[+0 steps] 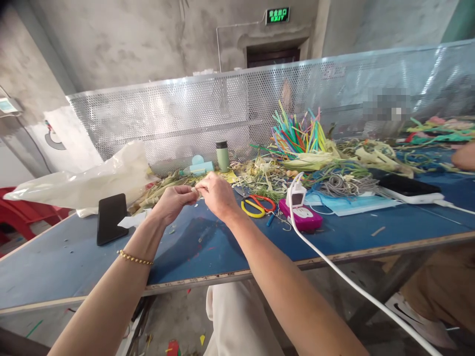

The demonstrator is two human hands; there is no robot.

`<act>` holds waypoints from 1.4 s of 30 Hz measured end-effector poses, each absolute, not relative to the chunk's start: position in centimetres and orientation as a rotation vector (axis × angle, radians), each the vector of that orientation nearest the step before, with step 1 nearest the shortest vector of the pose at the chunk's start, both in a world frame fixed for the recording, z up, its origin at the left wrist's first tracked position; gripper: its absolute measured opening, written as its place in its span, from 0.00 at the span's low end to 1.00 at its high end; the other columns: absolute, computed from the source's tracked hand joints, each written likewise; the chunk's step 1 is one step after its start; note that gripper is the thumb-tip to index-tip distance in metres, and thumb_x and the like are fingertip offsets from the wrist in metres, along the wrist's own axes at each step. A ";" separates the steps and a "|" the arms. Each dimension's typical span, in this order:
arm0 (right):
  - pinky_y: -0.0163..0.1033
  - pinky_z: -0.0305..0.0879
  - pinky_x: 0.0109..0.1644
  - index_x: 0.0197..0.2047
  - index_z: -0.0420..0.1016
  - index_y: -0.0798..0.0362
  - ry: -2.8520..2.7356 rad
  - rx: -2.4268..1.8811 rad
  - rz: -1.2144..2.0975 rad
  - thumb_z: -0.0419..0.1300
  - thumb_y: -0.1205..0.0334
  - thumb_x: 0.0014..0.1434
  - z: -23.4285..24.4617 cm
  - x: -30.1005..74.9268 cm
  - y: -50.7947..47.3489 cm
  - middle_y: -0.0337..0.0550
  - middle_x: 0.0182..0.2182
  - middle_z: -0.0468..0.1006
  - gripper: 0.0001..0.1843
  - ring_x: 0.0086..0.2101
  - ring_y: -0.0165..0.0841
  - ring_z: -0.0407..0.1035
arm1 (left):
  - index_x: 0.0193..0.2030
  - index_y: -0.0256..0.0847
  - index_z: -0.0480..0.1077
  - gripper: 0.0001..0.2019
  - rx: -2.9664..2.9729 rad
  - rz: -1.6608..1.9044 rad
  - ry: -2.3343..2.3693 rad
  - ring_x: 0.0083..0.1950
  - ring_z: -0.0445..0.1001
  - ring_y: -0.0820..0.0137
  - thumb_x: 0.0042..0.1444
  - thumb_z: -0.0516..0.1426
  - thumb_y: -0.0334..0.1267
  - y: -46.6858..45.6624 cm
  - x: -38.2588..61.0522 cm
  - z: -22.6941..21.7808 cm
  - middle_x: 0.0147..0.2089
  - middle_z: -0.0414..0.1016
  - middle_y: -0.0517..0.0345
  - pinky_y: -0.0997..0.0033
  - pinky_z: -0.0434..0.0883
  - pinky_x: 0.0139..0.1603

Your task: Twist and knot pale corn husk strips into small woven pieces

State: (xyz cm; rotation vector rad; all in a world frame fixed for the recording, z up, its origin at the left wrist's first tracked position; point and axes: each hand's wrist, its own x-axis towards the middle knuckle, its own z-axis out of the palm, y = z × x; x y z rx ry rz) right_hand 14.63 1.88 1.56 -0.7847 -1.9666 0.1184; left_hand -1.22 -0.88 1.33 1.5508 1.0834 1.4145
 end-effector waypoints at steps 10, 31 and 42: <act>0.34 0.58 0.29 0.36 0.83 0.52 -1.993 -0.802 0.362 0.60 0.61 0.63 1.3 15.0 1.9 0.35 0.17 0.72 0.10 0.19 0.28 0.65 | 0.20 0.37 0.75 0.06 1.573 1.288 1.029 0.28 0.64 0.73 0.39 0.66 0.35 -1.5 -1.2 1.8 0.22 0.70 0.58 0.69 0.62 0.33; 0.35 0.52 0.30 0.21 0.70 0.54 -1.965 -0.850 0.324 0.57 0.60 0.64 1.9 14.8 1.3 0.37 0.15 0.68 0.19 0.23 0.29 0.62 | 0.18 0.38 0.74 0.09 1.594 1.283 1.035 0.27 0.64 0.74 0.39 0.68 0.37 -1.4 -1.2 1.6 0.21 0.69 0.59 0.70 0.61 0.32; 0.32 0.57 0.23 0.26 0.71 0.54 -1.946 -0.678 0.795 0.65 0.53 0.57 1.7 15.4 1.8 0.35 0.19 0.71 0.15 0.19 0.26 0.62 | 0.32 0.35 0.76 0.11 1.558 1.262 0.939 0.29 0.68 0.73 0.39 0.68 0.33 -1.8 -1.1 2.0 0.27 0.74 0.58 0.70 0.63 0.34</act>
